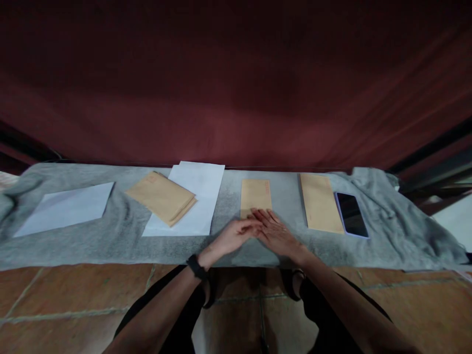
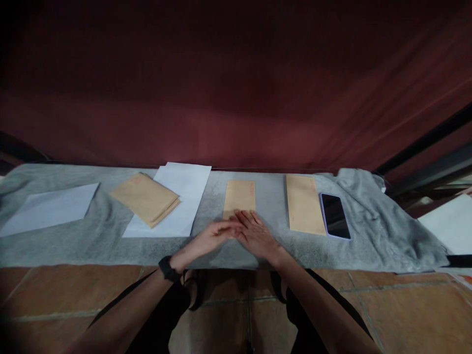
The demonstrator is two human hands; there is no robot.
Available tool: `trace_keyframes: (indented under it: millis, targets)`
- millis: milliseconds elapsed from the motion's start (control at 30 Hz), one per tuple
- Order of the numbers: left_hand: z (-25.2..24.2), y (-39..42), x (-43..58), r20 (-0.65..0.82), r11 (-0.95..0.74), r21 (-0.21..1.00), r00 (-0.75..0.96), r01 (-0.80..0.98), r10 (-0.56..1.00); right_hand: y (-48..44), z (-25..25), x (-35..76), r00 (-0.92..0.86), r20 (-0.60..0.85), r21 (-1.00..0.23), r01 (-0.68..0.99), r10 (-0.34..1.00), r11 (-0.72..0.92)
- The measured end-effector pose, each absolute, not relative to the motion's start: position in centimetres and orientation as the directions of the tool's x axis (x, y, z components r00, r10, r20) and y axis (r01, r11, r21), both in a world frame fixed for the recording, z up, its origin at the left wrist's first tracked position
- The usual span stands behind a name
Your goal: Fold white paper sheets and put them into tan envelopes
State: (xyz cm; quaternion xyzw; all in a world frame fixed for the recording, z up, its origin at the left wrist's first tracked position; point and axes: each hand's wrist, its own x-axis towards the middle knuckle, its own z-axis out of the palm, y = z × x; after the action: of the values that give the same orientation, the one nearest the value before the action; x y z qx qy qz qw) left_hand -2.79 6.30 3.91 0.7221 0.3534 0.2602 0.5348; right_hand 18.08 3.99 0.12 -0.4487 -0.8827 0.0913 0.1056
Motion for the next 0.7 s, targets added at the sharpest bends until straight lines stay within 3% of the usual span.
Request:
trace_keyframes:
  millis: [100,200,333,433,567,700]
  targets:
    - [2.9,7.8,-3.3,0.03,-0.08,0.958,0.181,0.274,0.983,2.4,0.2,17.6,-0.585,0.134,-0.278,0.753,0.8,0.597]
    - [2.4,8.6,-3.5,-0.073,0.074,0.966,-0.015,0.25,0.997,1.4,0.5,17.3,-0.594,0.134,-0.306,0.737,0.793,0.603]
    - [2.4,8.3,-3.1,-0.257,0.258,0.964,-0.02,0.059,0.966,1.5,1.1,17.5,-0.614,0.112,-0.397,0.693,0.781,0.601]
    - [2.6,8.2,-2.9,-0.323,0.323,0.946,-0.021,-0.016,0.946,2.2,1.2,18.1,-0.484,0.136,-0.449,0.748,0.865,0.489]
    - [2.7,9.0,-3.0,-0.364,0.364,0.93,-0.016,0.039,0.931,3.0,0.9,18.8,-0.133,0.152,-0.375,0.909,0.979,0.182]
    - [2.7,9.9,-2.7,-0.416,0.406,0.906,0.069,0.122,0.907,3.5,1.6,18.9,-0.007,0.125,-0.331,0.942,0.992,0.048]
